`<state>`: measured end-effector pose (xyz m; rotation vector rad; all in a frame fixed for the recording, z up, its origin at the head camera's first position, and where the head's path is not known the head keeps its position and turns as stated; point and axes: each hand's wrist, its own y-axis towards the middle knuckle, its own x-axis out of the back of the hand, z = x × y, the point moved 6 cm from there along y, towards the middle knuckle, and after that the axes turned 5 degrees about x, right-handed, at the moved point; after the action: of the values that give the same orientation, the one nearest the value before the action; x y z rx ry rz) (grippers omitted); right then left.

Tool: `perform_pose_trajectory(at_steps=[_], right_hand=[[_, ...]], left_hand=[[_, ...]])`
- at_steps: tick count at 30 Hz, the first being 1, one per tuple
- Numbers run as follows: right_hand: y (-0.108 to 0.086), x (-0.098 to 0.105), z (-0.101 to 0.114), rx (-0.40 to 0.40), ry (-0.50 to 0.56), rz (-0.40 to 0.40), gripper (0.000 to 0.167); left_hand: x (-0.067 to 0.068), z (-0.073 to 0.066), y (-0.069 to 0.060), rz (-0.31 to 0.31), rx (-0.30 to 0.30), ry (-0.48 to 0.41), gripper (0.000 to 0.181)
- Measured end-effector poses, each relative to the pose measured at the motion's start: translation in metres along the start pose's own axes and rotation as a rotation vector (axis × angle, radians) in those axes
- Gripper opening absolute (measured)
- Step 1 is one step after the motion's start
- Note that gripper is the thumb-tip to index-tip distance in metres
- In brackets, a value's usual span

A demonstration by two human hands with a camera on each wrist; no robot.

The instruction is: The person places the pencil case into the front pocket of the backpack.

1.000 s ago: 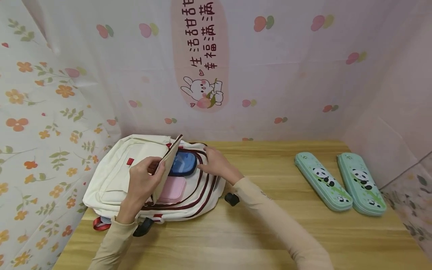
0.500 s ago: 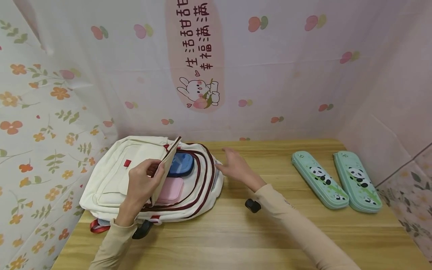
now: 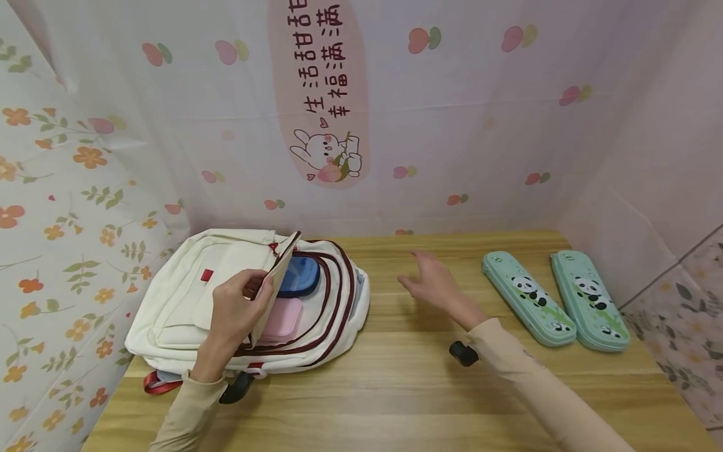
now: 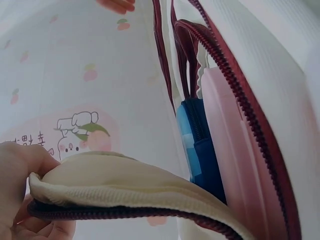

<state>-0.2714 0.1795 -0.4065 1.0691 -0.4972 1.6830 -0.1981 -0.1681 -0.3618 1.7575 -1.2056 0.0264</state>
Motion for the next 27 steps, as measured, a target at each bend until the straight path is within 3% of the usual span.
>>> perform_pose_trajectory(at_steps=[5,12,19,27], right_hand=[[-0.012,0.011,-0.014,-0.037,-0.006,0.010,0.069],[-0.035,0.026,-0.037,-0.079,-0.068,-0.038,0.068],[-0.062,0.047,-0.067,-0.134,-0.098,-0.038,0.073],[-0.093,0.067,-0.107,-0.220,-0.205,-0.017,0.079]], left_hand=[[0.001,0.002,-0.002,-0.016,-0.006,-0.005,0.008],[0.001,0.007,-0.005,-0.029,-0.002,-0.012,0.007],[0.002,0.009,-0.007,-0.036,-0.006,-0.021,0.006],[0.006,0.011,-0.006,-0.045,0.003,-0.011,0.005]])
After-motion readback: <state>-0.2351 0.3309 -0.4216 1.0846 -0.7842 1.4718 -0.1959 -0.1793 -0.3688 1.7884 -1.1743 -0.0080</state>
